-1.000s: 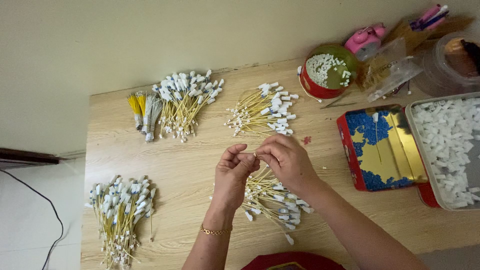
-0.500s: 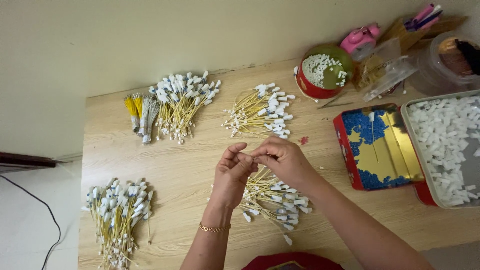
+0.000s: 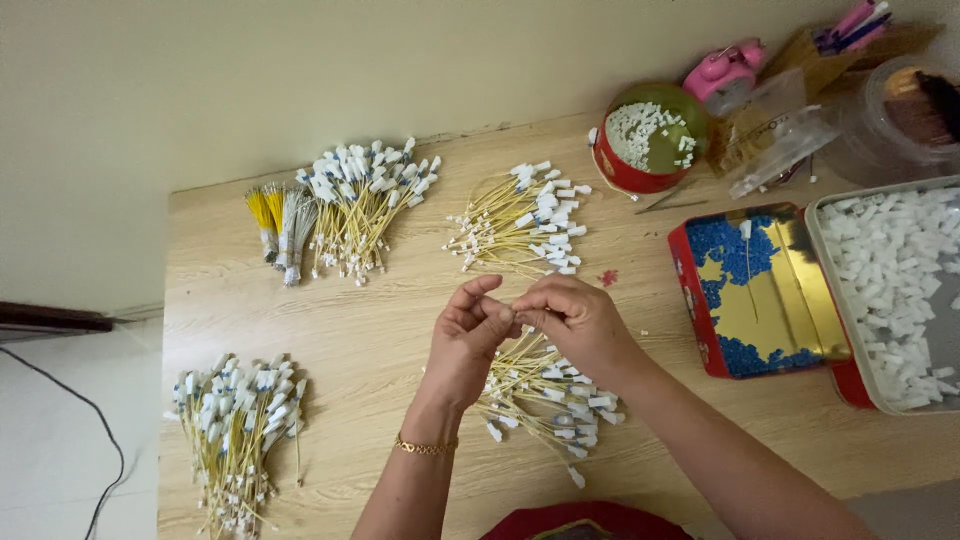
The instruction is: Manually attach white plastic connector ends to yellow electrical wires at a workbench.
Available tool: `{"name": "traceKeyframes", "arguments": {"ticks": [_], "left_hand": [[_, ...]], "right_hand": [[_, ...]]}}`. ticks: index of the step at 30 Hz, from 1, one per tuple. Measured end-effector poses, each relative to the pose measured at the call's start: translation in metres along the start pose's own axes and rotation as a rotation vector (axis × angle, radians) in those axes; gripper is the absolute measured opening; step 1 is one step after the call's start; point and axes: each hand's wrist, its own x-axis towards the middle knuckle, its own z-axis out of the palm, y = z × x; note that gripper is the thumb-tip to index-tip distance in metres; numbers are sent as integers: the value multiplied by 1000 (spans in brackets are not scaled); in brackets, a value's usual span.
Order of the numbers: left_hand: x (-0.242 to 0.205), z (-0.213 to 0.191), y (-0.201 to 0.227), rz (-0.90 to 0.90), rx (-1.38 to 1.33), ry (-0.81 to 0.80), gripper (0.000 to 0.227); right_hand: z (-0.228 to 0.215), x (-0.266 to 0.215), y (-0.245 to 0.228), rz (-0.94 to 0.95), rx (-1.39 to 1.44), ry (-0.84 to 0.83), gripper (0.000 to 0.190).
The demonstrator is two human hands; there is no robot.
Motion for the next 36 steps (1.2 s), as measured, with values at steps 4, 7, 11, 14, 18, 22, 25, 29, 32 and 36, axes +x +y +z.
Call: {"name": "traceKeyframes", "arguments": {"ticks": [4, 7, 11, 14, 18, 22, 25, 29, 32, 36], "left_hand": [[3, 2, 5, -14, -68, -12, 44], [6, -1, 6, -44, -50, -31, 48], [10, -6, 5, 21, 97, -63, 45], [14, -8, 6, 30, 206, -79, 42], [32, -12, 3, 61, 243, -70, 44], [75, -30, -17, 80, 282, -13, 40], [99, -60, -38, 93, 318, 157, 28], [111, -105, -63, 30, 467, 345, 23], [92, -83, -44, 48, 779, 392, 31], [67, -86, -50, 119, 1308, 305, 26]], "right_hand": [[-7, 1, 12, 69, 115, -82, 9], [-10, 7, 11, 276, 214, -140, 12], [-8, 13, 5, 280, 160, -143, 13], [-11, 21, -4, 234, 76, -172, 10], [-12, 35, 15, 138, -94, -179, 9], [-29, 56, 44, 104, -240, -87, 14], [-59, 48, 84, 79, -356, 91, 18], [-85, 6, 151, 365, -624, 90, 12], [-91, -24, 206, 479, -656, 63, 15], [-85, -29, 226, 522, -820, 78, 18]]}}
